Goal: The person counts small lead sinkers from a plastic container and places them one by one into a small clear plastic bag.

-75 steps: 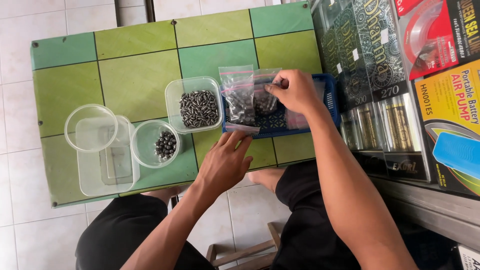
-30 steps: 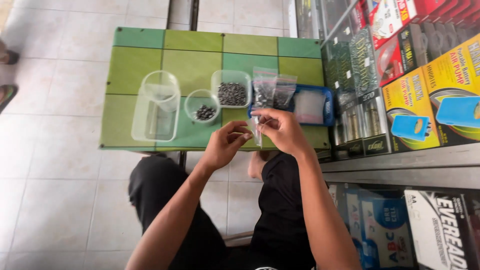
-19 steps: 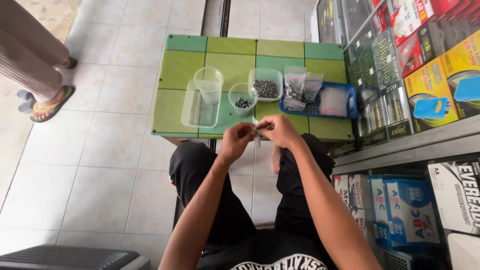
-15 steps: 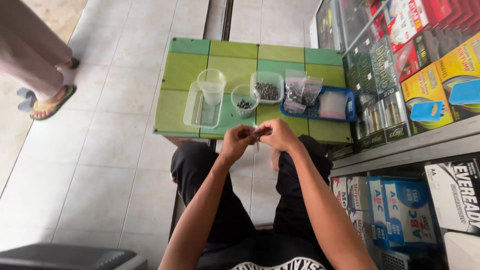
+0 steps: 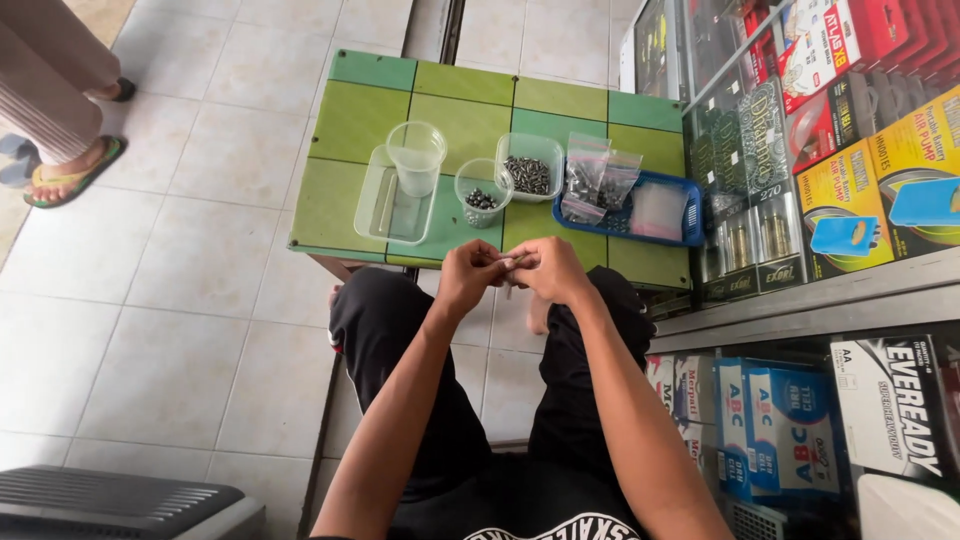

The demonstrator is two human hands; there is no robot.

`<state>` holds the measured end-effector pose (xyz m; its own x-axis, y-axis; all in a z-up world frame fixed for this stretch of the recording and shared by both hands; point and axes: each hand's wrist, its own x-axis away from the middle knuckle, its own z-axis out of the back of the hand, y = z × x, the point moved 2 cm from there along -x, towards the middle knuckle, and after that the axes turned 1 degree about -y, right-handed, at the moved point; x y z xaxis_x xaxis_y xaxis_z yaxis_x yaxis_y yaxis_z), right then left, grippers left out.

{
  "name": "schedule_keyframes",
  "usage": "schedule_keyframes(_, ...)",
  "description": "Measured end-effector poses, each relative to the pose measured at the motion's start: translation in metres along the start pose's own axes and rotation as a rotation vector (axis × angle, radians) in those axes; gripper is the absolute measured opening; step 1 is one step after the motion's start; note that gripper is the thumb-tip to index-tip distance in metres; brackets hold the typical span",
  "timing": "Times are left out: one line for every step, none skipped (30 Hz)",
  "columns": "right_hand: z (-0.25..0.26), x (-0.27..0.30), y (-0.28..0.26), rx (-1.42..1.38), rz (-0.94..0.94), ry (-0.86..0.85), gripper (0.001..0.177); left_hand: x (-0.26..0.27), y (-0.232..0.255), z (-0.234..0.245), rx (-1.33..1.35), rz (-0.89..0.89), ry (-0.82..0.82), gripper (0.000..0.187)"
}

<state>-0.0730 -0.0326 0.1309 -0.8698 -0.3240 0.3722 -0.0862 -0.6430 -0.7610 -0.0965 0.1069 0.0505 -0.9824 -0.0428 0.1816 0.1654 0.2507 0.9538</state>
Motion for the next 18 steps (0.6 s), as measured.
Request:
schedule_keyframes(0.000, -0.002, 0.003, 0.005, -0.005, -0.006, 0.030, 0.000, -0.003, -0.001, 0.007, 0.005, 0.004, 0.013)
schedule_keyframes(0.001, -0.004, 0.006, 0.014, -0.010, 0.001, 0.029, 0.000, -0.006, -0.001, 0.008, -0.003, 0.001, 0.014)
schedule_keyframes(0.001, -0.007, 0.007, 0.020, -0.009, 0.010, 0.028, -0.001, -0.006, 0.000, 0.005, -0.015, -0.002, 0.015)
schedule_keyframes(0.001, -0.009, 0.009, 0.023, -0.009, 0.006, 0.028, -0.001, -0.007, 0.001, 0.008, -0.014, 0.002, 0.015)
schedule_keyframes(0.002, -0.011, 0.011, 0.014, -0.014, 0.015, 0.028, -0.001, -0.007, 0.001, -0.010, -0.026, 0.001, 0.016)
schedule_keyframes(0.003, -0.012, 0.013, 0.004, -0.019, 0.024, 0.029, -0.001, -0.008, 0.001, -0.027, -0.039, 0.001, 0.017)
schedule_keyframes(0.003, -0.012, 0.013, 0.012, -0.017, 0.022, 0.029, -0.003, -0.010, 0.001, -0.021, -0.042, 0.005, 0.017)
schedule_keyframes(0.002, -0.012, 0.013, 0.022, -0.020, 0.028, 0.030, -0.004, -0.012, 0.001, -0.114, -0.053, 0.011, 0.018)
schedule_keyframes(0.000, -0.011, 0.013, 0.029, -0.026, 0.034, 0.031, -0.003, -0.015, 0.002, -0.210, -0.061, 0.016, 0.019)
schedule_keyframes(-0.001, -0.012, 0.013, 0.032, -0.025, 0.031, 0.031, -0.003, -0.015, 0.003, -0.207, -0.061, 0.019, 0.019)
schedule_keyframes(-0.001, -0.011, 0.013, 0.035, -0.022, 0.039, 0.030, -0.002, -0.015, 0.004, -0.241, -0.070, 0.026, 0.019)
schedule_keyframes(-0.002, -0.011, 0.013, 0.039, -0.019, 0.046, 0.030, -0.002, -0.015, 0.004, -0.274, -0.079, 0.033, 0.019)
schedule_keyframes(-0.003, -0.013, 0.014, 0.039, -0.016, 0.050, 0.030, -0.002, -0.015, 0.005, -0.275, -0.084, 0.031, 0.019)
schedule_keyframes(-0.004, -0.014, 0.015, 0.053, -0.016, 0.051, 0.031, -0.003, -0.015, 0.006, -0.310, -0.102, 0.038, 0.019)
schedule_keyframes(-0.006, -0.014, 0.018, 0.069, -0.019, 0.046, 0.031, 0.000, -0.018, 0.007, -0.341, -0.114, 0.049, 0.018)
schedule_keyframes(-0.007, -0.014, 0.018, 0.071, -0.018, 0.044, 0.031, 0.000, -0.018, 0.008, -0.340, -0.114, 0.052, 0.018)
schedule_keyframes(-0.008, -0.015, 0.019, 0.058, -0.010, 0.052, 0.031, -0.001, -0.018, 0.009, -0.344, -0.121, 0.049, 0.017)
schedule_keyframes(-0.009, -0.016, 0.020, 0.046, -0.002, 0.059, 0.030, -0.002, -0.018, 0.011, -0.348, -0.128, 0.045, 0.017)
